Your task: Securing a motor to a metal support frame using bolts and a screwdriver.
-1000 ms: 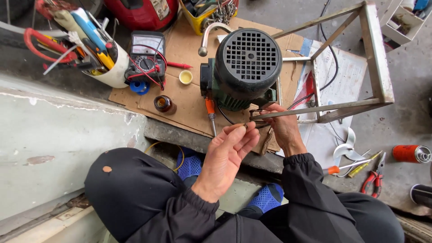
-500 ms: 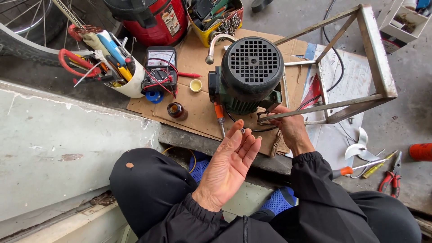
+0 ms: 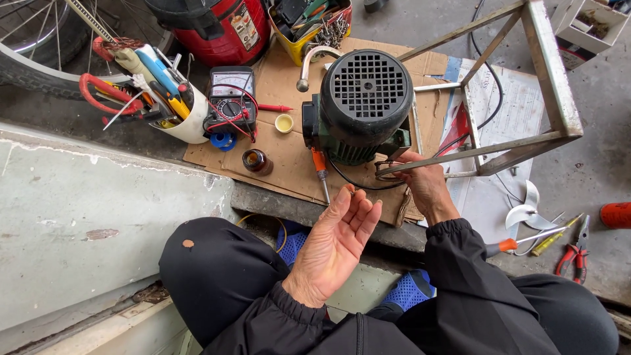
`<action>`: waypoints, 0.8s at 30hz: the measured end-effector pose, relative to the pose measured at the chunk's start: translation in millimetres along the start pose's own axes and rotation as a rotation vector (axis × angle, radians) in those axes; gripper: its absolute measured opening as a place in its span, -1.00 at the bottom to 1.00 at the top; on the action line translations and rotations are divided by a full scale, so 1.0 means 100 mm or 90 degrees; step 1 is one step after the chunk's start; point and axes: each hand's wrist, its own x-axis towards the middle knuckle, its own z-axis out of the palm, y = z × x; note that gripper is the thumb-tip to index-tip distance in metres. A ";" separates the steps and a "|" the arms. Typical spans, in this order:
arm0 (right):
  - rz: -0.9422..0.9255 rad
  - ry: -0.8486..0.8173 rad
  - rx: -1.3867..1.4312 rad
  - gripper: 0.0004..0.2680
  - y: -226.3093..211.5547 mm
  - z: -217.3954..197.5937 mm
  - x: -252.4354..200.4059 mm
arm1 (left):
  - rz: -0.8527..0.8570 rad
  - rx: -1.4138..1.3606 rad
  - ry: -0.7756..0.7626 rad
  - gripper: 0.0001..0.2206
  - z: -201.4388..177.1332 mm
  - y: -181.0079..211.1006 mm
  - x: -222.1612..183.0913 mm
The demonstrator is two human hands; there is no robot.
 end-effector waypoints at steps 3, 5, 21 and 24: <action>-0.013 -0.015 -0.008 -0.89 -0.01 0.01 -0.01 | 0.022 0.008 0.044 -0.78 0.00 -0.02 0.02; -0.023 -0.021 -0.010 -0.95 -0.01 0.00 -0.01 | 0.026 0.023 0.063 -0.77 0.00 -0.01 0.02; -0.010 -0.003 -0.001 -0.83 -0.03 0.04 -0.06 | 0.012 -0.002 0.125 -0.80 -0.01 -0.01 0.03; -0.021 -0.014 0.002 -0.89 0.01 0.01 -0.04 | 0.012 -0.019 0.131 -0.80 0.04 0.01 0.01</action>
